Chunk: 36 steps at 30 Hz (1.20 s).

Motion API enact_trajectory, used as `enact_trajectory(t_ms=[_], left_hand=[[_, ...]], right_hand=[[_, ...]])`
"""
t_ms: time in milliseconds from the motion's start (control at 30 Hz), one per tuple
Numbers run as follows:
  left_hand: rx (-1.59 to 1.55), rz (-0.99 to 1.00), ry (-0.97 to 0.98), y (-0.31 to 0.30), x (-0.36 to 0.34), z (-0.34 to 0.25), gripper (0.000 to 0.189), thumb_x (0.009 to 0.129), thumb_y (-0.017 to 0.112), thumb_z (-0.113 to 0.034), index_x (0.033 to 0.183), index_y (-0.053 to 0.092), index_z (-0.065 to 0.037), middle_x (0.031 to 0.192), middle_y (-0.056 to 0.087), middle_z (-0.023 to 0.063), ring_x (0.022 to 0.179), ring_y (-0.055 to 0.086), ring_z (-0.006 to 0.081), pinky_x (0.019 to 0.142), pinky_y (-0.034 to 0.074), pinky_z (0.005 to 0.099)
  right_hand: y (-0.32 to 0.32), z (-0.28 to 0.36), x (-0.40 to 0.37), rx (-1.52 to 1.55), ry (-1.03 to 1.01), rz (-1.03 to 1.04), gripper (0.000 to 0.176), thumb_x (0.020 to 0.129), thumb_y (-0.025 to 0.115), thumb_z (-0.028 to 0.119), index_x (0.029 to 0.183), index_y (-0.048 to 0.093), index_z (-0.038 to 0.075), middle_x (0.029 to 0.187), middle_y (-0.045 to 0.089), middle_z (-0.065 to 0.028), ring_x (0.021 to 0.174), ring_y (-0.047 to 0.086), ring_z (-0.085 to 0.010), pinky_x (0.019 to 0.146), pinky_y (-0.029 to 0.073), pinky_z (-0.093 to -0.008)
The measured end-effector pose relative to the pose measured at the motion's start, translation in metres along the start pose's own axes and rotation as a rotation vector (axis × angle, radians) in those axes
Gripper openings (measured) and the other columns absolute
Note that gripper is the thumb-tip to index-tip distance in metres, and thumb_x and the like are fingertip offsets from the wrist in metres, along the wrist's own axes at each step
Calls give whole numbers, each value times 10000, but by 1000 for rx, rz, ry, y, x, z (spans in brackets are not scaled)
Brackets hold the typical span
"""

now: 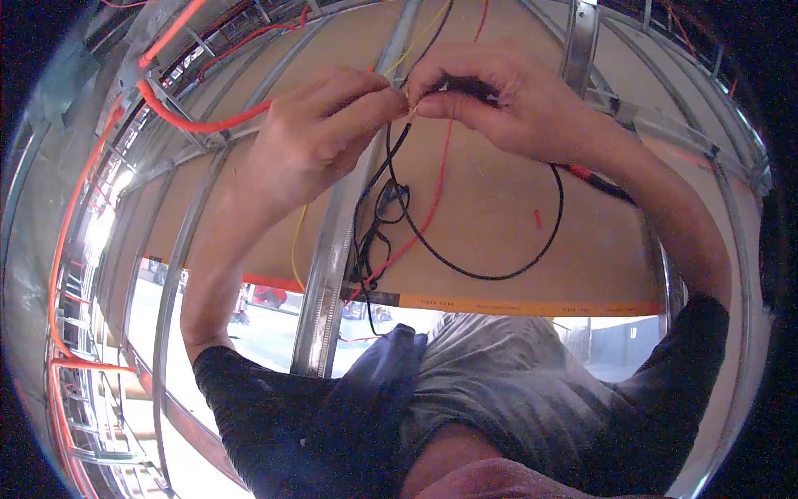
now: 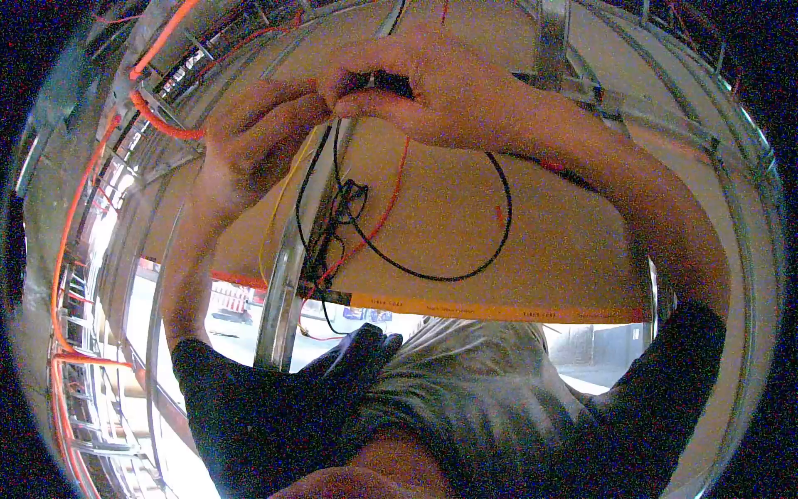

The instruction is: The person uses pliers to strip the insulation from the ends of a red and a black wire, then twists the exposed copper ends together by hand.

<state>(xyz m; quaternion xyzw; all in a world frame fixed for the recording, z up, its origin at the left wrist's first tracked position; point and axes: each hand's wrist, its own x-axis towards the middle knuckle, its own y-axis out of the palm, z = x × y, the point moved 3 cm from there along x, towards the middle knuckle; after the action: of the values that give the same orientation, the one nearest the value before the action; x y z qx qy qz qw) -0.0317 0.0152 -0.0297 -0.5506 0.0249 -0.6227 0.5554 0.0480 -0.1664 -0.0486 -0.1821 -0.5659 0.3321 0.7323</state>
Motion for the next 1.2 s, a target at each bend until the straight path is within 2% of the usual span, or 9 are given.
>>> enact_trajectory(t_ms=[200, 267, 300, 367, 467, 700, 767, 1033, 1200], left_hand=[[-191, 69, -315, 2, 2, -8, 186, 801, 708, -25, 979, 659, -45, 901, 668, 75, 777, 663, 221, 658, 536, 323], [-466, 118, -714, 4, -2, -6, 161, 900, 666, -130, 1014, 647, -18, 900, 670, 63, 803, 656, 158, 680, 531, 312], [-467, 117, -713, 4, -5, -5, 161, 900, 666, -130, 1014, 647, -18, 900, 670, 63, 803, 656, 158, 680, 531, 312], [-1008, 201, -1041, 13, -20, 0, 337, 957, 602, -214, 1197, 559, 19, 1013, 673, 84, 898, 669, 189, 781, 536, 299], [-1330, 184, -1119, 19, -24, -10, 409, 968, 579, -295, 1217, 533, 26, 1009, 661, 91, 849, 662, 184, 752, 530, 290], [-1114, 169, -1302, 17, -7, -33, 337, 965, 587, -285, 1196, 564, -40, 916, 641, 31, 681, 565, 48, 538, 417, 160], [-1082, -46, -1199, 26, -12, -32, 314, 958, 602, -248, 1203, 565, -57, 842, 617, -7, 579, 464, 4, 454, 311, 138], [-1308, -97, -1197, 18, -18, -29, 314, 943, 622, -177, 1197, 544, -9, 731, 567, -8, 498, 403, 12, 423, 275, 166], [-1237, -139, -1175, 18, -23, -30, 342, 937, 612, -167, 1237, 541, -20, 707, 561, -20, 483, 408, 17, 408, 267, 157]], right_hand=[[-1, -1, 0, 26, 48, 8, 72, 910, 619, 60, 974, 621, 30, 833, 630, -22, 785, 584, -78, 677, 455, -232], [-2, 2, 1, 3, 27, 11, 70, 906, 623, 59, 971, 623, 31, 821, 629, -22, 773, 580, -78, 669, 452, -232], [-3, 4, 1, -9, 36, 22, 67, 904, 624, 57, 966, 625, 31, 806, 626, -22, 755, 575, -77, 656, 448, -234], [-4, 5, 1, -24, 44, 32, 64, 902, 626, 55, 962, 626, 31, 792, 623, -22, 738, 569, -75, 643, 444, -236], [-3, 4, 0, -49, 31, 28, 59, 898, 629, 53, 954, 629, 33, 770, 617, -21, 704, 554, -71, 619, 435, -240], [-4, 3, 0, -5, 81, 57, 67, 904, 621, 59, 963, 624, 27, 796, 615, -26, 723, 551, -82, 645, 443, -245], [-5, 3, -1, -9, 65, 53, 73, 906, 620, 63, 969, 623, 25, 808, 616, -26, 737, 555, -84, 659, 448, -244], [-12, 7, -2, 135, 315, 28, 216, 859, 668, 38, 1068, 617, 15, 886, 661, -44, 825, 633, -110, 736, 505, -258], [-10, 11, -2, 54, 296, 8, 191, 857, 674, 52, 1035, 636, -7, 871, 673, -51, 785, 623, -100, 738, 507, -254]])
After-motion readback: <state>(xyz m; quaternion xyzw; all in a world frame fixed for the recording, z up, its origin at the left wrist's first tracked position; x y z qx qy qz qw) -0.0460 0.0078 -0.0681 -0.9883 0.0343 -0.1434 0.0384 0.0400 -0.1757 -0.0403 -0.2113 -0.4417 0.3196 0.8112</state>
